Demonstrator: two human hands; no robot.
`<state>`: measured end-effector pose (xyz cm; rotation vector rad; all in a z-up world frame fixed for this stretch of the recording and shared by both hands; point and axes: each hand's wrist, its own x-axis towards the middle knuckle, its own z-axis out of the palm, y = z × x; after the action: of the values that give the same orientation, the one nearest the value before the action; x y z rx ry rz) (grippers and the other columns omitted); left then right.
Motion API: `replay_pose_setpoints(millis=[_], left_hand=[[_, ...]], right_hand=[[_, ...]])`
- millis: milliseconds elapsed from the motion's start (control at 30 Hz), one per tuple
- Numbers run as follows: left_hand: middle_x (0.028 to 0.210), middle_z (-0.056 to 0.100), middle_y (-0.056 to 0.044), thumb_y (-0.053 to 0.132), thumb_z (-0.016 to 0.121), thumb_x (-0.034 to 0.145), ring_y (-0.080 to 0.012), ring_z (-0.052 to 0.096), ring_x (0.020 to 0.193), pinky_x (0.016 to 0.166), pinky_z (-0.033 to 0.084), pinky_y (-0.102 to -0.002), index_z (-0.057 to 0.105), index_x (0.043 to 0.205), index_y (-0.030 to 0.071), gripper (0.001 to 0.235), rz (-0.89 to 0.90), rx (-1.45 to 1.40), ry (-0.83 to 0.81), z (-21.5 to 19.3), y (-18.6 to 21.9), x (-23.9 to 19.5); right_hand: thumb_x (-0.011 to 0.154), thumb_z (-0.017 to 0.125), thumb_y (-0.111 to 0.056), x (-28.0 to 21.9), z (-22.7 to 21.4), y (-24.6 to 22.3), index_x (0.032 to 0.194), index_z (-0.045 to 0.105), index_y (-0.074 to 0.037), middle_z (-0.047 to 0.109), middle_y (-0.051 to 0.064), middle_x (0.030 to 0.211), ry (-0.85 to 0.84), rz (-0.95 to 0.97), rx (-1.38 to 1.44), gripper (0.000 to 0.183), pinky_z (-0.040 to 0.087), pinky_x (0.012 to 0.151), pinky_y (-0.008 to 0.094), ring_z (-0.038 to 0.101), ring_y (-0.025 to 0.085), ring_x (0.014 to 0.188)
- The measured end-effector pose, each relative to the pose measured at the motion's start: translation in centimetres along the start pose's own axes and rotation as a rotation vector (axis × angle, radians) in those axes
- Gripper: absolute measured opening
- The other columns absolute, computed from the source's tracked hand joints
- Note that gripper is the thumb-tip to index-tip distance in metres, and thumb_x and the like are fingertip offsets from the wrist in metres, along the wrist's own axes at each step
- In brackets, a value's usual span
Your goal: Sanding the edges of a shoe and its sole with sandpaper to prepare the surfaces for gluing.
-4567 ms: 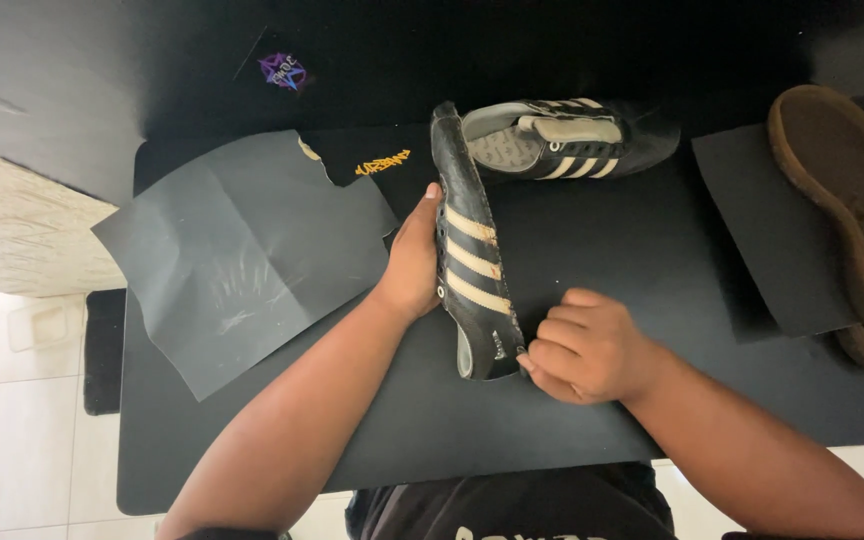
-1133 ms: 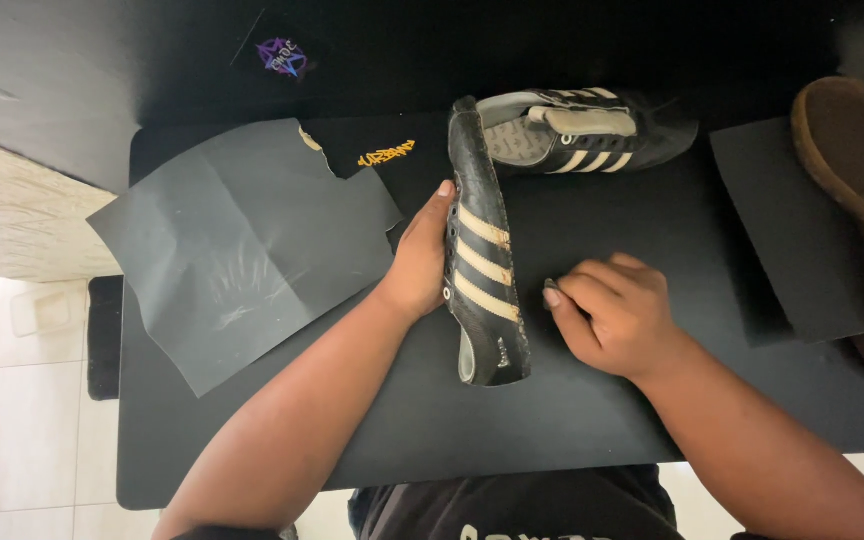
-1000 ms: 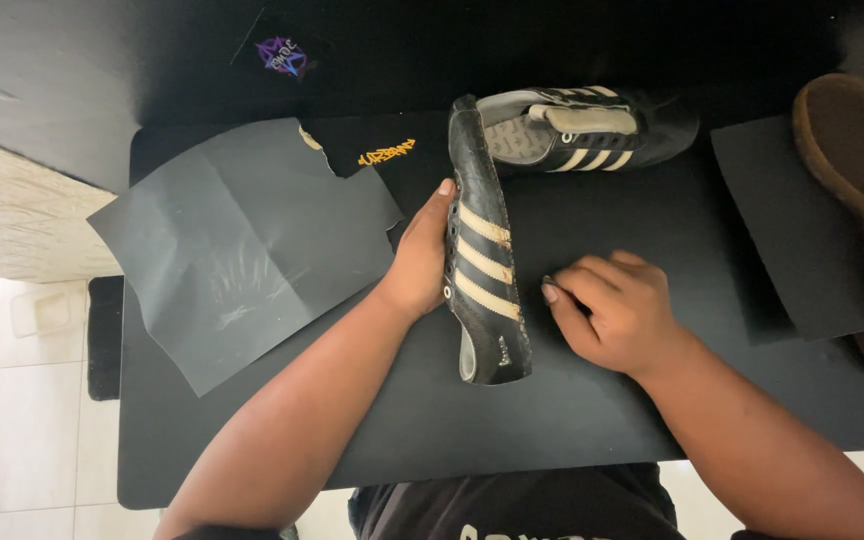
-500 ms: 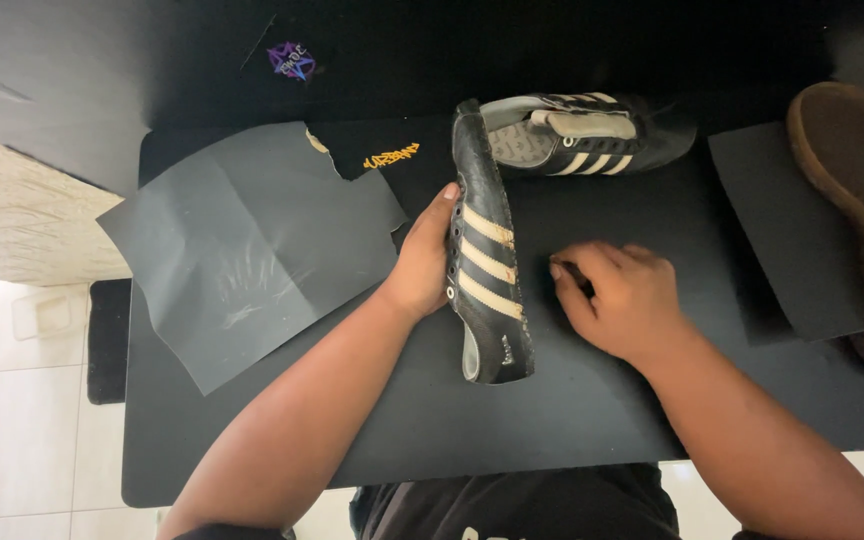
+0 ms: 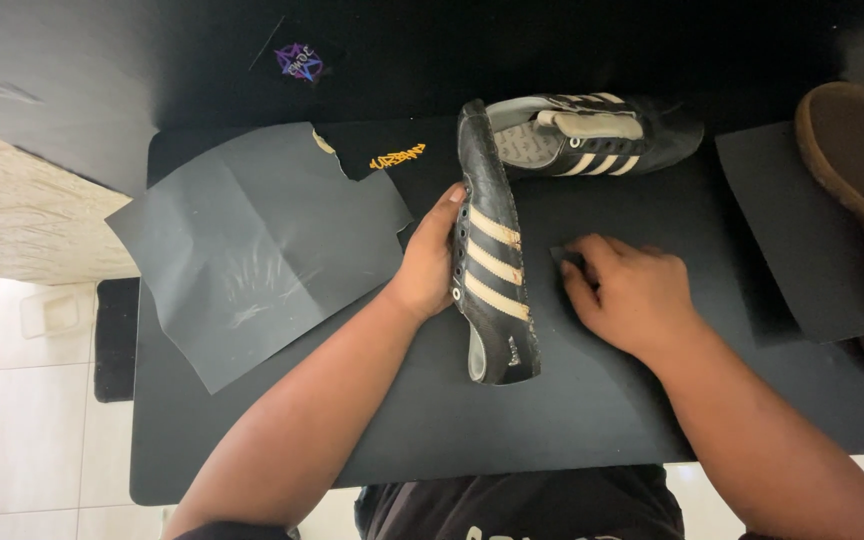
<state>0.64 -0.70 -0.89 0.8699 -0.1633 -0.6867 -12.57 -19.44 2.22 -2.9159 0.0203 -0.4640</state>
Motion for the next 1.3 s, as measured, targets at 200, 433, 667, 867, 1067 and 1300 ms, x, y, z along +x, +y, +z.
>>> replay_pose_setpoints(millis=[200, 433, 667, 867, 1067, 1300], left_hand=[[0.083, 0.057, -0.003, 0.034, 0.049, 0.106, -0.0152, 0.061, 0.090, 0.088, 0.055, -0.035, 0.057, 0.093, 0.015, 0.024, 0.002, -0.012, 0.007, 1.1, 1.0, -0.9], [0.084, 0.060, -0.004, 0.030, 0.049, 0.106, -0.0156, 0.063, 0.089, 0.087, 0.055, -0.035, 0.059, 0.097, 0.013, 0.022, 0.013, -0.047, -0.024, 0.7, 0.6, -0.4], [0.085, 0.067, -0.010, 0.030, 0.061, 0.100, -0.0206, 0.068, 0.085, 0.079, 0.059, -0.041, 0.061, 0.103, 0.009, 0.022, 0.017, -0.135, -0.052, 1.3, 1.3, -0.8], [0.087, 0.068, -0.014, 0.030, 0.071, 0.094, -0.0240, 0.071, 0.084, 0.073, 0.063, -0.046, 0.061, 0.112, 0.001, 0.036, 0.090, -0.075, -0.042, 1.9, 2.0, -1.3], [0.106, 0.072, -0.018, 0.041, 0.070, 0.087, -0.0320, 0.072, 0.098, 0.087, 0.060, -0.046, 0.063, 0.119, -0.003, 0.055, -0.006, -0.102, -0.001, 1.1, 1.8, -1.3], [0.084, 0.073, -0.025, 0.036, 0.063, 0.099, -0.0318, 0.076, 0.077, 0.063, 0.066, -0.044, 0.065, 0.103, 0.001, 0.036, 0.182, -0.265, -0.028, 4.6, 3.0, -2.3]], right_hand=[[0.101, 0.066, -0.027, -0.3, 0.4, 0.6, 0.110, 0.077, -0.014, 0.073, 0.007, 0.073, -0.007, 0.038, -0.005, 0.019, 0.060, 0.067, 0.039, 0.074, 0.027, 0.067], [0.102, 0.067, -0.024, -0.5, 1.0, 1.5, 0.107, 0.076, -0.013, 0.070, 0.004, 0.072, 0.160, -0.013, 0.018, 0.014, 0.059, 0.067, 0.036, 0.072, 0.025, 0.068], [0.097, 0.071, -0.020, -0.3, 0.6, 1.9, 0.107, 0.076, -0.009, 0.069, 0.006, 0.077, 0.257, -0.125, 0.111, 0.015, 0.056, 0.064, 0.038, 0.068, 0.026, 0.065], [0.092, 0.054, -0.061, -1.7, 2.0, 2.6, 0.111, 0.074, 0.003, 0.075, 0.007, 0.086, 0.364, -0.413, 0.592, 0.070, 0.050, 0.056, 0.034, 0.064, 0.018, 0.056], [0.085, 0.053, -0.091, -0.6, -1.6, 0.1, 0.118, 0.063, -0.001, 0.063, 0.005, 0.079, 0.334, -0.773, 0.330, 0.097, 0.044, 0.059, 0.034, 0.059, 0.018, 0.059], [0.093, 0.074, -0.044, -0.5, -1.2, -1.5, 0.101, 0.076, -0.008, 0.049, 0.003, 0.064, 0.413, -0.864, 0.308, 0.037, 0.045, 0.050, 0.033, 0.052, 0.020, 0.050]])
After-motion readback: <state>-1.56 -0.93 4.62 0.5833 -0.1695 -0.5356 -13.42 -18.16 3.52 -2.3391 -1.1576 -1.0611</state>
